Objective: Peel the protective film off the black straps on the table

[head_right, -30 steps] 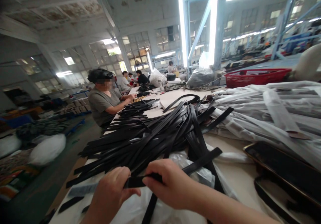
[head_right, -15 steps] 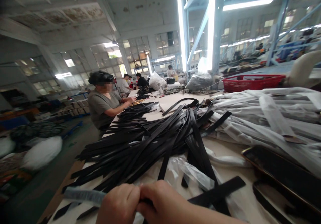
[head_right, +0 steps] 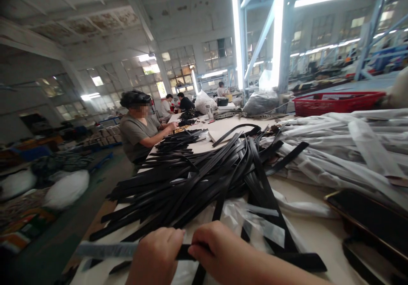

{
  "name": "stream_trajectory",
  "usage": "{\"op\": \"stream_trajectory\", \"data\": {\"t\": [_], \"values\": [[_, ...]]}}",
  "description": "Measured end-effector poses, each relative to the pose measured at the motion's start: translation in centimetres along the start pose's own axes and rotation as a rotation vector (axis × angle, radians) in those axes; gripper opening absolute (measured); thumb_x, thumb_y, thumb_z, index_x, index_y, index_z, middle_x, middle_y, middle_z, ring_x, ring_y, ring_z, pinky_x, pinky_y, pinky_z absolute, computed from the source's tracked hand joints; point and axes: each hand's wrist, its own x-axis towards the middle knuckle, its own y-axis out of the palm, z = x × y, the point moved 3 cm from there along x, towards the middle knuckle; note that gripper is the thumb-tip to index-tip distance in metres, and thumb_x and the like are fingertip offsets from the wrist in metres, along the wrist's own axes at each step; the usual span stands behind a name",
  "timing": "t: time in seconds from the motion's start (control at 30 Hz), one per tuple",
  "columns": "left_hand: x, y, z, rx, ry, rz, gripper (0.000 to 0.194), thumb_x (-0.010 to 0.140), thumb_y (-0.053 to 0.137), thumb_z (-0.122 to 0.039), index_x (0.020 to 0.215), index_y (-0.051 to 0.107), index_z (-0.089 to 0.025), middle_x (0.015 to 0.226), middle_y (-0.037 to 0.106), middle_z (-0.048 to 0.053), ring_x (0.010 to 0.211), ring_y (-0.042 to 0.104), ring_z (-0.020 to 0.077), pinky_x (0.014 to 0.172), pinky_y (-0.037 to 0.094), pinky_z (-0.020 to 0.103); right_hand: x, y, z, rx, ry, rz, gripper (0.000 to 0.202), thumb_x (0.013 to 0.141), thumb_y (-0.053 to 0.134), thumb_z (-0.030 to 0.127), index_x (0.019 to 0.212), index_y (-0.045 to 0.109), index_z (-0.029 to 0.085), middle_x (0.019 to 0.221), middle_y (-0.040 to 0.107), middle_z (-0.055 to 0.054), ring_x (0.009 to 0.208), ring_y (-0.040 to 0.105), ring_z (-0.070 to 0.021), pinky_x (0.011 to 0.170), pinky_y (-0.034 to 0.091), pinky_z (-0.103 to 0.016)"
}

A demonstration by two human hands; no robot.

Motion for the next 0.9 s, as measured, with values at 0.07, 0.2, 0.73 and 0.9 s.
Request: {"op": "stream_trajectory", "data": {"t": [0.07,0.2,0.73,0.9], "values": [[0.1,0.0,-1.2,-0.025,0.055,-0.012,0.024,0.067,0.051,-0.001,0.073,0.049,-0.024,0.059,0.059,-0.002,0.051,0.057,0.0201,0.046,0.037,0.032,0.0,0.6,0.2,0.028,-0.031,0.029,0.014,0.08,0.053,0.016,0.067,0.055,0.014,0.061,0.049,0.003,0.057,0.04,-0.0078,0.051,0.027,-0.019],[0.1,-0.2,-0.9,-0.122,0.071,-0.019,0.023,0.07,0.062,-0.015,0.091,0.056,-0.022,0.08,0.068,0.002,0.07,0.064,0.0221,0.058,0.047,0.033,0.3,0.2,0.0,0.064,-0.036,0.022,0.015,0.078,0.054,0.014,0.064,0.052,0.014,0.059,0.047,0.003,0.055,0.039,-0.0076,0.05,0.027,-0.018],[0.5,-0.1,4.0,-0.143,-0.402,0.182,0.032,0.091,0.047,-0.031,0.061,0.051,-0.021,0.066,0.063,0.003,0.067,0.061,0.0211,0.059,0.037,0.031,0.3,-1.9,-1.3,0.019,0.083,0.143,0.03,0.092,0.043,0.029,0.065,0.046,0.017,0.051,0.048,0.004,0.043,0.042,-0.0067,0.042,0.028,-0.016],[0.5,-0.8,1.4,-0.144,-0.237,0.092,0.026,0.088,0.049,-0.022,0.063,0.052,-0.023,0.064,0.062,0.002,0.065,0.059,0.0213,0.058,0.034,0.033,0.4,-0.7,-0.6,0.068,0.05,0.116,0.027,0.089,0.046,0.023,0.063,0.045,0.016,0.051,0.044,0.005,0.044,0.038,-0.0057,0.042,0.026,-0.016]]}}
